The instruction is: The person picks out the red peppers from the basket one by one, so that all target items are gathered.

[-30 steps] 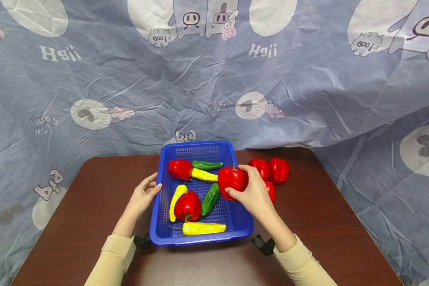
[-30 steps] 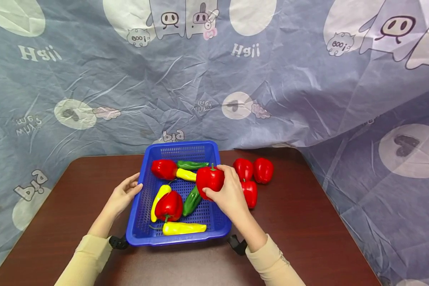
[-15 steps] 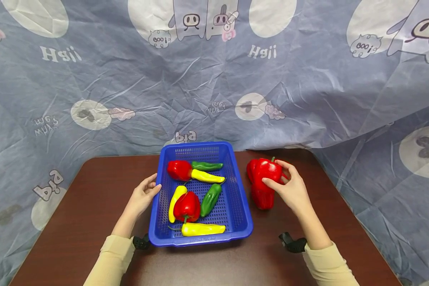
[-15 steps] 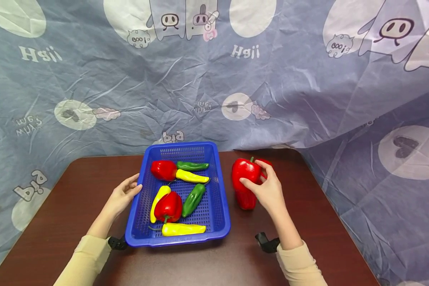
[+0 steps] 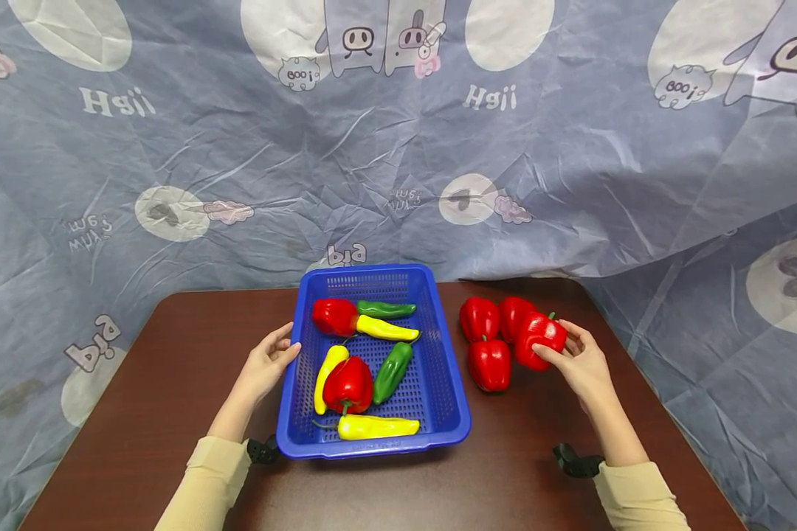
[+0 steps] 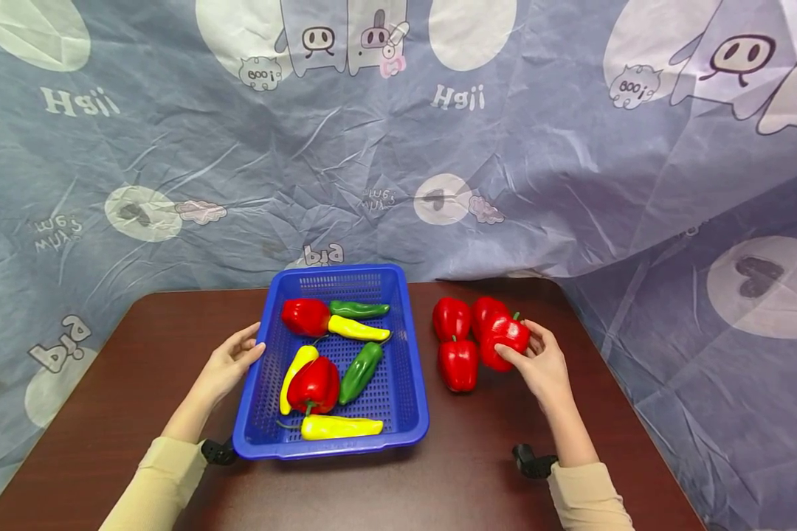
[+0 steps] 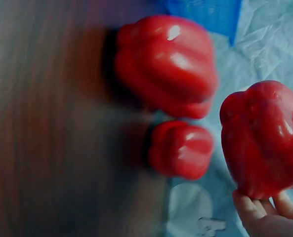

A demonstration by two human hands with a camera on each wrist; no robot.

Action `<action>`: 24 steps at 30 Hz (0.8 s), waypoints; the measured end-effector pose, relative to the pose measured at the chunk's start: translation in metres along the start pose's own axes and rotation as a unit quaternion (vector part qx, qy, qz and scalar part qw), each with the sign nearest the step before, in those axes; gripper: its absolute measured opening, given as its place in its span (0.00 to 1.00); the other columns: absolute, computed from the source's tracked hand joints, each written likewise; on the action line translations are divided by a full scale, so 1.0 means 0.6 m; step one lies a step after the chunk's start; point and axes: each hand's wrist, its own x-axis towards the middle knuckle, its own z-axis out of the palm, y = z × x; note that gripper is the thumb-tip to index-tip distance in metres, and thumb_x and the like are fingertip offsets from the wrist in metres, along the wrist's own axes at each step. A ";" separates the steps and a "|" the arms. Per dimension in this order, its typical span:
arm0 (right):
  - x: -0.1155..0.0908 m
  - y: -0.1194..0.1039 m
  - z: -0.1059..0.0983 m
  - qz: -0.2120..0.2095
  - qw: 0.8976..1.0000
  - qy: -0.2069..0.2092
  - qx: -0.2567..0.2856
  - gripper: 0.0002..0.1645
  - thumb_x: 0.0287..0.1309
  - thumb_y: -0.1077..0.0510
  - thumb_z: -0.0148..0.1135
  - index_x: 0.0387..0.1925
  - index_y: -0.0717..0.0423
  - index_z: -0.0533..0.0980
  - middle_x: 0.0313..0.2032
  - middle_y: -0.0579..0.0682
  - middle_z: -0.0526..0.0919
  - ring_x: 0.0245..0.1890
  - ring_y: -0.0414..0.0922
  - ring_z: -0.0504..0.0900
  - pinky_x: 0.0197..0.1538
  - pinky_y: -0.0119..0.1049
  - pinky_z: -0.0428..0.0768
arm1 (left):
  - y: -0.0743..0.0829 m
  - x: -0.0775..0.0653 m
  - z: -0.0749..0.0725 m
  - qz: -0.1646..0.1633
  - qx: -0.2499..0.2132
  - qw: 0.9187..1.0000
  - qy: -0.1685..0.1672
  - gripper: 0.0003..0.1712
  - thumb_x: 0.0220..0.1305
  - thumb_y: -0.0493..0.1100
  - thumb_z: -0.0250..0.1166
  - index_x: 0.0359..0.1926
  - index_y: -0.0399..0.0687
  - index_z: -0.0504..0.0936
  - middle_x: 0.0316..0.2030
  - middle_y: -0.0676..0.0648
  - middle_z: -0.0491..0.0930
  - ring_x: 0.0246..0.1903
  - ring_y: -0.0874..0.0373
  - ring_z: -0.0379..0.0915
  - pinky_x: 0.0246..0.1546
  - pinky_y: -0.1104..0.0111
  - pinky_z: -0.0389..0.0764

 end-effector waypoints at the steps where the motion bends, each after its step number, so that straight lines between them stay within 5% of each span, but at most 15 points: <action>1: 0.002 0.007 -0.002 0.002 1.000 -0.002 -0.001 0.50 0.62 0.52 0.66 0.76 0.57 0.50 0.71 0.58 0.61 0.68 0.50 0.65 0.62 0.22 0.70 | 0.001 0.000 0.000 0.001 -0.002 1.000 0.000 0.34 0.70 0.43 0.62 0.73 0.44 0.62 0.44 0.47 0.74 0.34 0.70 0.75 0.37 0.77 0.78; 12: 0.030 0.075 -0.007 -0.012 0.999 -0.038 -0.019 0.49 0.61 0.53 0.67 0.75 0.60 0.51 0.72 0.63 0.61 0.69 0.57 0.64 0.54 0.15 0.70 | 0.002 -0.002 0.001 0.001 0.006 1.000 -0.001 0.35 0.70 0.43 0.62 0.73 0.42 0.62 0.44 0.46 0.74 0.34 0.71 0.75 0.38 0.78 0.78; 24: 0.037 0.102 0.003 -0.004 0.996 -0.078 -0.051 0.51 0.60 0.52 0.68 0.76 0.58 0.51 0.72 0.65 0.60 0.72 0.61 0.60 0.46 0.14 0.69 | 0.002 -0.002 0.001 0.002 0.005 1.000 0.002 0.34 0.70 0.42 0.61 0.73 0.42 0.61 0.44 0.45 0.75 0.34 0.70 0.75 0.38 0.78 0.78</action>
